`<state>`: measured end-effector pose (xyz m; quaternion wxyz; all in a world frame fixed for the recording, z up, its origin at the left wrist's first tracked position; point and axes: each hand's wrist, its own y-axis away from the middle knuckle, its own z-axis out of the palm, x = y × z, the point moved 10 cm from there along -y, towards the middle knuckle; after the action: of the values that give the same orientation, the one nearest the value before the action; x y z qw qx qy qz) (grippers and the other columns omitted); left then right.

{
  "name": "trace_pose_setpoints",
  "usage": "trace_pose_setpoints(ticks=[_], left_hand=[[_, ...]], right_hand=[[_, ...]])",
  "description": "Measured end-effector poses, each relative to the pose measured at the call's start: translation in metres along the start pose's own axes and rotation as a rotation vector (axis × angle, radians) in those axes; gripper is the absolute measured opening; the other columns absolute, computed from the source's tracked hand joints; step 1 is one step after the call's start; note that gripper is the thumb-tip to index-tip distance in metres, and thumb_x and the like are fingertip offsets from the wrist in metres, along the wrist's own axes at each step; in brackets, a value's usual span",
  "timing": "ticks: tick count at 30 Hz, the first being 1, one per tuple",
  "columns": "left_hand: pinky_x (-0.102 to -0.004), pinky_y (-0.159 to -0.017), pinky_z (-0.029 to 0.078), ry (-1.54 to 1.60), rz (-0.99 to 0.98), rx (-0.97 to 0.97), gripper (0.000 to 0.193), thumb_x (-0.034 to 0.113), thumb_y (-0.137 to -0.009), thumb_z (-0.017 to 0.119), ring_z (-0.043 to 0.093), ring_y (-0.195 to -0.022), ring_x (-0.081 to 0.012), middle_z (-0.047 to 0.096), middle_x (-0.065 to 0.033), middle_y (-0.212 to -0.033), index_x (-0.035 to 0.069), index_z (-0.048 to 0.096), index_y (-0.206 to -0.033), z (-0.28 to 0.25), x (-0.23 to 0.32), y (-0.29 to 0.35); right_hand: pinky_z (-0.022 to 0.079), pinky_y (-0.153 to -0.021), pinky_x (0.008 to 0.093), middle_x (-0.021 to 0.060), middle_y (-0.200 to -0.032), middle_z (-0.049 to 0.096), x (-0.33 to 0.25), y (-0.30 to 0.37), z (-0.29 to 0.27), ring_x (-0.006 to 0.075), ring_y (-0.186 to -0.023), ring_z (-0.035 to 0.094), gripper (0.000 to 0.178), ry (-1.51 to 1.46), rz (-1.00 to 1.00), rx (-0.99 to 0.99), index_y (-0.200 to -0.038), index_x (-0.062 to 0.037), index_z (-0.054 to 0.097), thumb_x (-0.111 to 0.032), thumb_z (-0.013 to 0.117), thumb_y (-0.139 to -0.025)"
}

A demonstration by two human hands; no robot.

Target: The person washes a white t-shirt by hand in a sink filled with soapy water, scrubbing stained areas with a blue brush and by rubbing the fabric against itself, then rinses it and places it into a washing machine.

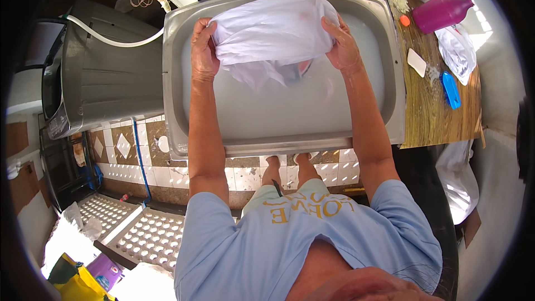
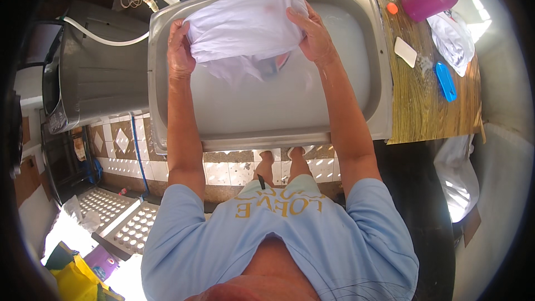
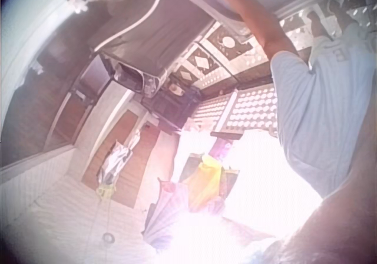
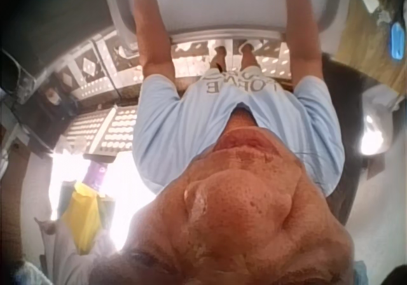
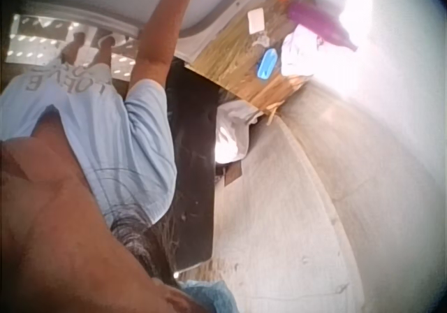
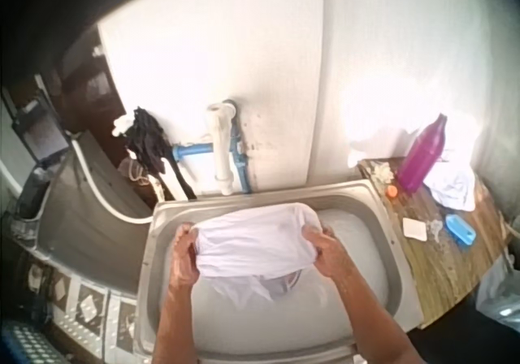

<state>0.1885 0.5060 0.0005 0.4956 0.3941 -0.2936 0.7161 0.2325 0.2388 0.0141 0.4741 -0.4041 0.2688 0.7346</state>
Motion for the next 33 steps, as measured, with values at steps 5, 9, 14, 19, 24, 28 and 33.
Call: trace_pose_setpoints(ticks=[5,9,14,19,24,28,33], left_hand=[[-0.0238,-0.073,0.045,-0.428,-0.108,-0.203,0.019,0.020,-0.084,0.066,0.056,-0.078,-0.0089,0.061,0.0013,-0.086,0.007,0.059,-0.097,0.009,-0.011,0.005],[-0.0221,-0.070,0.045,-0.915,-0.263,-0.484,0.028,0.024,-0.083,0.072,0.057,-0.079,-0.0074,0.064,0.0000,-0.090,0.006,0.064,-0.103,0.031,-0.034,0.026],[-0.0231,-0.074,0.048,-0.506,-0.321,-0.331,0.033,0.027,-0.082,0.073,0.061,-0.081,-0.0094,0.067,-0.0033,-0.090,0.003,0.066,-0.104,0.016,-0.038,0.018],[-0.0284,-0.081,0.051,-0.170,-0.389,-0.224,0.039,0.028,-0.089,0.064,0.064,-0.089,-0.0144,0.066,-0.0067,-0.101,0.001,0.059,-0.116,0.032,-0.042,0.023],[-0.0303,-0.083,0.051,-0.217,-0.427,-0.212,0.045,0.032,-0.090,0.060,0.063,-0.097,-0.0173,0.064,-0.0093,-0.108,-0.001,0.055,-0.120,0.031,-0.049,0.024],[-0.0300,-0.082,0.051,-0.260,-0.453,-0.204,0.046,0.033,-0.090,0.061,0.062,-0.097,-0.0168,0.063,-0.0098,-0.107,0.000,0.053,-0.121,0.024,-0.054,0.023],[-0.0288,-0.082,0.049,-0.511,-0.308,-0.232,0.048,0.029,-0.082,0.071,0.058,-0.100,-0.0167,0.060,-0.0096,-0.110,0.013,0.051,-0.122,0.029,-0.056,0.024]], right_hand=[[0.045,-0.098,0.0367,0.0094,-0.126,0.056,0.000,-0.001,0.000,0.0208,-0.115,0.054,0.046,-0.066,0.012,0.021,-0.134,-0.0022,0.043,-0.019,0.055,-0.092],[0.044,-0.098,0.0372,0.0076,-0.125,0.056,0.009,-0.004,-0.005,0.0206,-0.115,0.054,0.046,-0.082,0.022,0.021,-0.134,-0.0040,0.043,-0.019,0.055,-0.092],[0.044,-0.098,0.0376,0.0057,-0.124,0.056,0.011,-0.005,-0.007,0.0200,-0.114,0.055,0.045,-0.141,0.017,0.005,-0.133,-0.0064,0.045,-0.016,0.057,-0.091],[0.046,-0.095,0.0380,0.0045,-0.119,0.059,0.012,-0.006,-0.010,0.0190,-0.111,0.057,0.040,-0.181,0.018,0.019,-0.128,-0.0076,0.050,-0.012,0.059,-0.089],[0.049,-0.091,0.0368,0.0036,-0.114,0.062,0.016,-0.009,-0.016,0.0178,-0.106,0.059,0.036,-0.180,0.006,0.044,-0.123,-0.0082,0.054,-0.010,0.061,-0.088],[0.050,-0.087,0.0361,0.0027,-0.112,0.063,0.020,-0.010,-0.016,0.0173,-0.101,0.061,0.033,-0.135,0.017,0.081,-0.120,-0.0078,0.056,-0.012,0.062,-0.088],[0.051,-0.078,0.0379,0.0098,-0.096,0.067,0.034,-0.015,-0.050,0.0274,-0.087,0.064,0.034,0.583,-0.123,0.279,-0.115,-0.0059,0.058,-0.017,0.066,-0.084]])
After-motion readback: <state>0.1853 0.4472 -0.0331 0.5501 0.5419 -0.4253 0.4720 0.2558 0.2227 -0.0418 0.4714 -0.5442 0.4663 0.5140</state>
